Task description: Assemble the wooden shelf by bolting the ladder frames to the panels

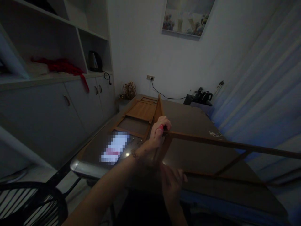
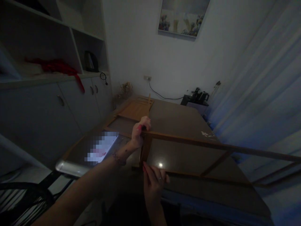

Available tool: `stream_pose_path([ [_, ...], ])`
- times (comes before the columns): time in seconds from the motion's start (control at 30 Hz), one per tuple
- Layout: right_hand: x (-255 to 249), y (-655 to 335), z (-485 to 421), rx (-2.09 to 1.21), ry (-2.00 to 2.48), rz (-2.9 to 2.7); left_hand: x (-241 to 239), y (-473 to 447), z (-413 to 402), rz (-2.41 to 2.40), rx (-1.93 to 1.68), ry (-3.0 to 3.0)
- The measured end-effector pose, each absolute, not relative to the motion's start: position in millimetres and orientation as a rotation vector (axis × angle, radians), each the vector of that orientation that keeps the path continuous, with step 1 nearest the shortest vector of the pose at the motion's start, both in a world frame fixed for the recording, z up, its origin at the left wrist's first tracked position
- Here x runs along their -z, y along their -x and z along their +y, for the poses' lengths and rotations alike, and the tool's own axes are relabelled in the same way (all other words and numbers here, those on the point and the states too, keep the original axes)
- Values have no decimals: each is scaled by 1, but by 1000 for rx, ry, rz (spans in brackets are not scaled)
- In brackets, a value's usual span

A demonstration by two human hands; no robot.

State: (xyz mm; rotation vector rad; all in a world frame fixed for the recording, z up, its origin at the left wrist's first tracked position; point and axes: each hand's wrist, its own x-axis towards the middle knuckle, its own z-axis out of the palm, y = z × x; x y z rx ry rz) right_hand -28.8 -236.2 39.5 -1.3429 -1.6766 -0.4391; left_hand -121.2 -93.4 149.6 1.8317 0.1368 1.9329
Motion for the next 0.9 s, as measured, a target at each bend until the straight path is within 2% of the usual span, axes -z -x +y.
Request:
stream_pose_path([
  [0.27,-19,26,-232,215,1463,-1496,-151,121,-95,184,-1944,-1812],
  [0.47,-14,29,-219,-18,1508,-1632,-151,121,-99,161,-1921,-1788],
  [0.9,-25,30,-214,49,1469,-1722,-153,127,-102,208,-1906,-1863],
])
